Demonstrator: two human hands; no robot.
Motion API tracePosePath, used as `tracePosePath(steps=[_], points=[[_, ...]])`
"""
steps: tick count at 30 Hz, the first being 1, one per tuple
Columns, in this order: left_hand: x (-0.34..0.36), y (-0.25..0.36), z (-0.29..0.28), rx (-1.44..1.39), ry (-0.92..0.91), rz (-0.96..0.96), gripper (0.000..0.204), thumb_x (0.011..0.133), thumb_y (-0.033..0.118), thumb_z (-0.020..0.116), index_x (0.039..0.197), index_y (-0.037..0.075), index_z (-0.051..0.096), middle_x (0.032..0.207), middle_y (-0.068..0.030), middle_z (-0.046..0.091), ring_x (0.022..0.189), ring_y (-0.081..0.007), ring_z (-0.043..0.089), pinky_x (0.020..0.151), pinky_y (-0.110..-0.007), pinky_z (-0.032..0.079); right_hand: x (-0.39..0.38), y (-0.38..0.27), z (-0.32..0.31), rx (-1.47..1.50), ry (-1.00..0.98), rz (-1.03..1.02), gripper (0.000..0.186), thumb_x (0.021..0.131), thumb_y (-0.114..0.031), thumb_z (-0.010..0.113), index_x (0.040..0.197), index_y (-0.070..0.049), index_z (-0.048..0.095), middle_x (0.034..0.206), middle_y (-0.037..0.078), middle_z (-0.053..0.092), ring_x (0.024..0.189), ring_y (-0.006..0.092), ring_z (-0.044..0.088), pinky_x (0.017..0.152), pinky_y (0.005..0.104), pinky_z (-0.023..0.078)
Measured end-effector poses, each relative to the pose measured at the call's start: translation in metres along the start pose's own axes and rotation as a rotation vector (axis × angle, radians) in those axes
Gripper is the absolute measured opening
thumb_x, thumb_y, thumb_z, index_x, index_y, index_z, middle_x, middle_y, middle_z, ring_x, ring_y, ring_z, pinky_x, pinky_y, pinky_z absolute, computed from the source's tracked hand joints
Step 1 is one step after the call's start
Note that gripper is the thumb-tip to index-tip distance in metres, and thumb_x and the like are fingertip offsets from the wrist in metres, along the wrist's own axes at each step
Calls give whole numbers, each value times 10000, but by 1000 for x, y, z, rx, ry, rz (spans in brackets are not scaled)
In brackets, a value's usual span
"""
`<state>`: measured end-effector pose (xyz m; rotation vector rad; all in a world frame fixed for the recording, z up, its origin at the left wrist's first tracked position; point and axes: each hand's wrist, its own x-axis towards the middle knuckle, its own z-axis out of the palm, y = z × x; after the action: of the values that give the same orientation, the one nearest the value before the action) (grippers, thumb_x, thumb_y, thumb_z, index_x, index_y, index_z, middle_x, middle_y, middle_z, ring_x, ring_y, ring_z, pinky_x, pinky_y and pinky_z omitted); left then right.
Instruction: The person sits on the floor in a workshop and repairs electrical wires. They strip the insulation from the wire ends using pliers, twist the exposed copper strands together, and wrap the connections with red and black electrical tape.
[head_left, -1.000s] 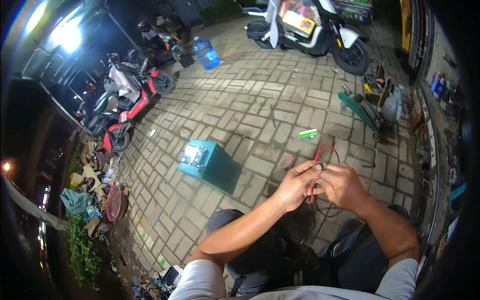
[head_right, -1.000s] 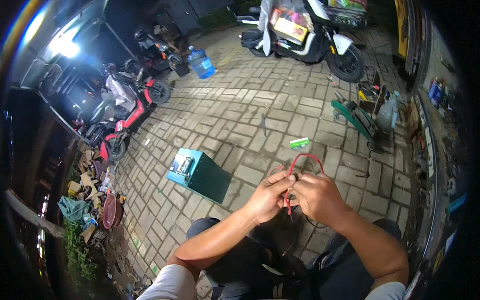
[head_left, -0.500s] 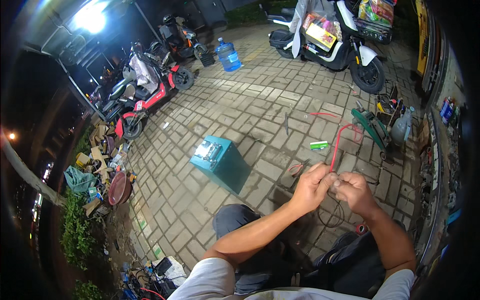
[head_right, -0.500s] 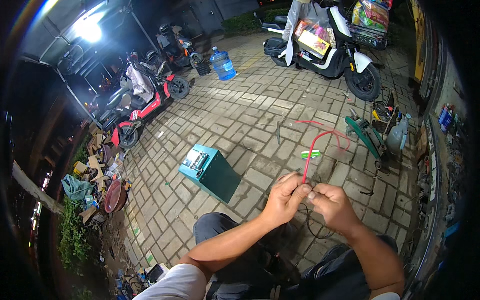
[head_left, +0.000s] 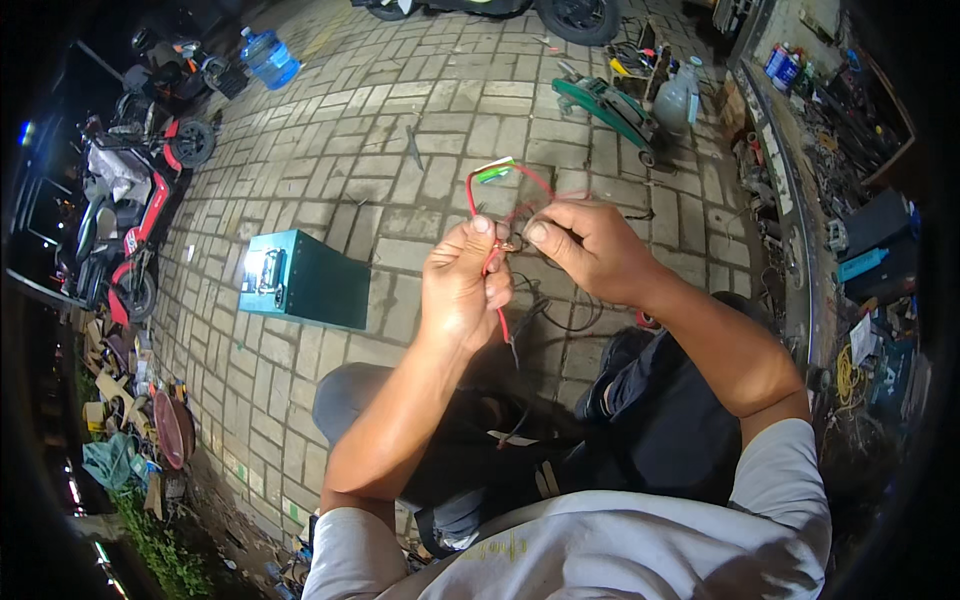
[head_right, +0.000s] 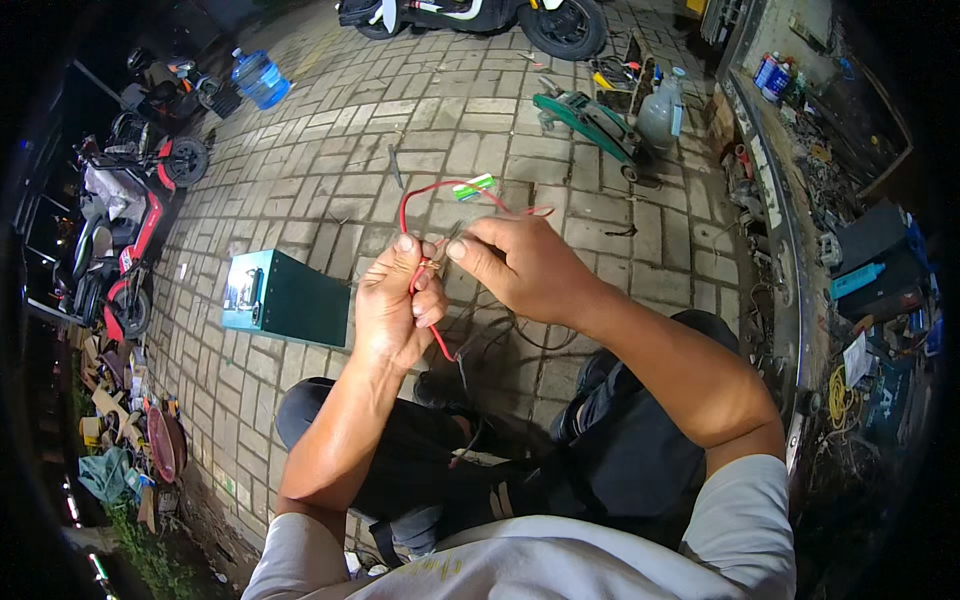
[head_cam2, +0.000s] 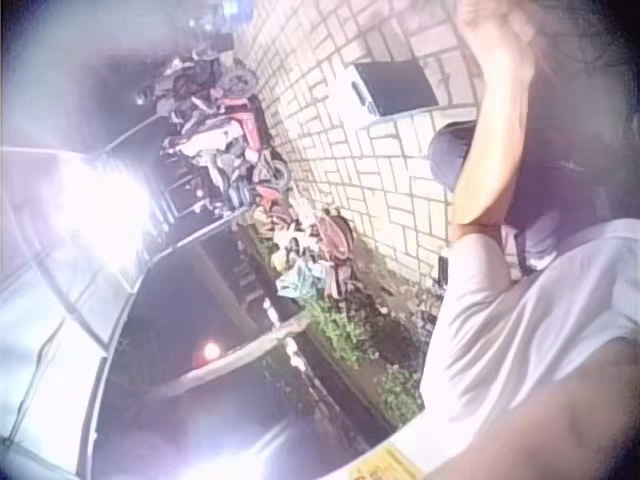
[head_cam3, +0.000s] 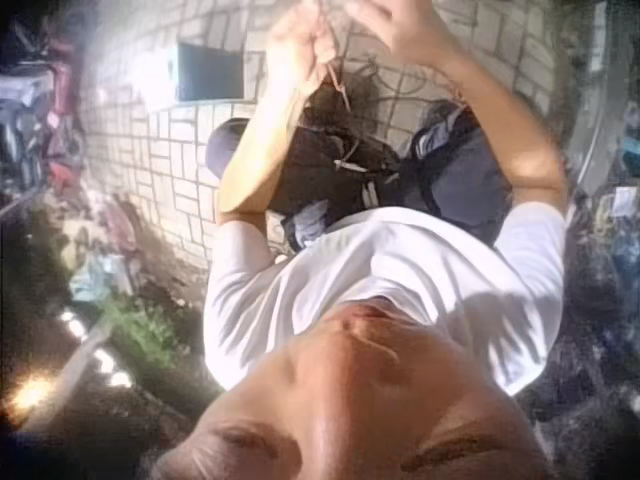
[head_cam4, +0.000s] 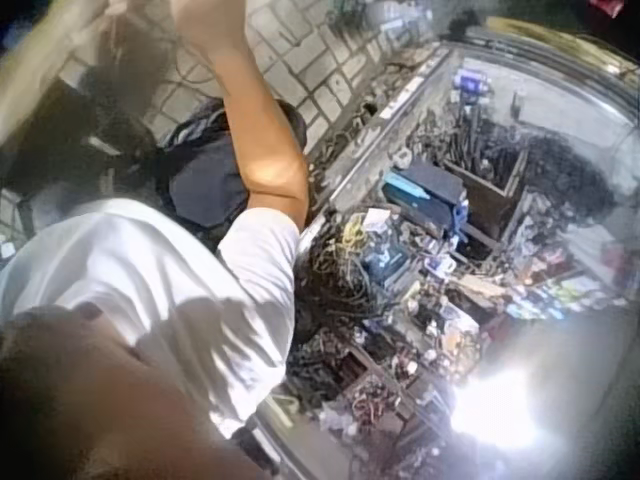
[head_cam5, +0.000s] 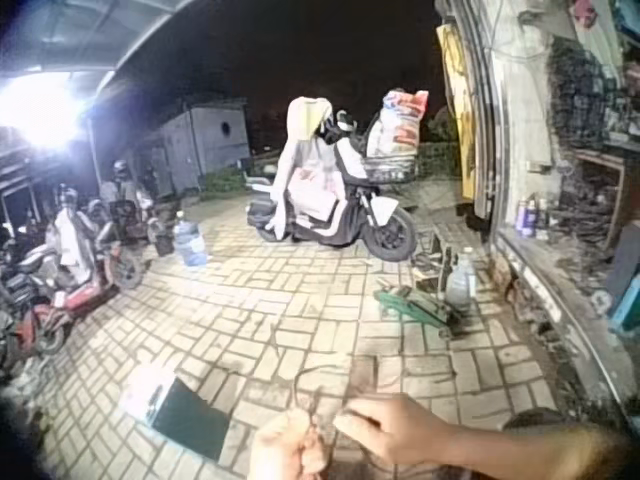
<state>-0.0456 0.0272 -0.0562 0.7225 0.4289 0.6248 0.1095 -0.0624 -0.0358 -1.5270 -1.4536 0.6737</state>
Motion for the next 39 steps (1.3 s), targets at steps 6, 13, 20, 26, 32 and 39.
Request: tracePosePath(steps=[6, 13, 20, 26, 32, 39], points=[[1, 2, -7, -107, -19, -97, 232, 932, 300, 576, 900, 70, 587, 631, 21, 450, 442, -53, 352, 387, -197, 282, 3, 0, 10, -651, 202, -588, 286, 735, -203, 726, 944, -39, 620, 815, 70, 561, 716, 249, 570, 651, 357, 454], [-5, 6, -3, -27, 94, -93, 229, 941, 307, 559, 840, 101, 555, 615, 29, 461, 452, -59, 367, 393, -200, 300, 10, 1, 18, -842, 178, -747, 126, 759, -189, 568, 817, -77, 579, 740, 13, 487, 670, 177, 545, 632, 310, 404], [-2, -6, 1, 452, 95, 204, 312, 946, 310, 561, 756, 63, 564, 571, 20, 487, 424, -57, 379, 389, -208, 301, 1, 0, 23, -278, 149, -349, 132, 848, -132, 541, 771, -24, 536, 689, 124, 548, 659, 312, 581, 585, 405, 438], [-2, -5, -2, 810, -27, 623, 262, 921, 228, 617, 1005, -16, 660, 679, 31, 548, 578, -26, 447, 513, -159, 342, -3, -12, 11, 522, -157, 269, 212, 899, -174, 579, 909, 31, 633, 570, 8, 512, 484, 60, 441, 455, 226, 341], [6, 4, -18, 416, 73, 248, 275, 957, 250, 542, 942, -18, 599, 644, 23, 445, 545, -73, 349, 504, -222, 277, 12, 5, -26, 182, -199, 257, 307, 911, -252, 611, 1106, -15, 625, 790, 24, 613, 572, 72, 525, 559, 219, 467], [13, 16, -49, 540, 121, 93, 234, 917, 200, 598, 942, -32, 608, 684, 4, 468, 570, -71, 364, 535, -208, 288, -86, 138, -169, -523, 117, 503, 335, 935, -355, 542, 960, -35, 636, 786, 12, 609, 654, 80, 535, 591, 258, 450]])
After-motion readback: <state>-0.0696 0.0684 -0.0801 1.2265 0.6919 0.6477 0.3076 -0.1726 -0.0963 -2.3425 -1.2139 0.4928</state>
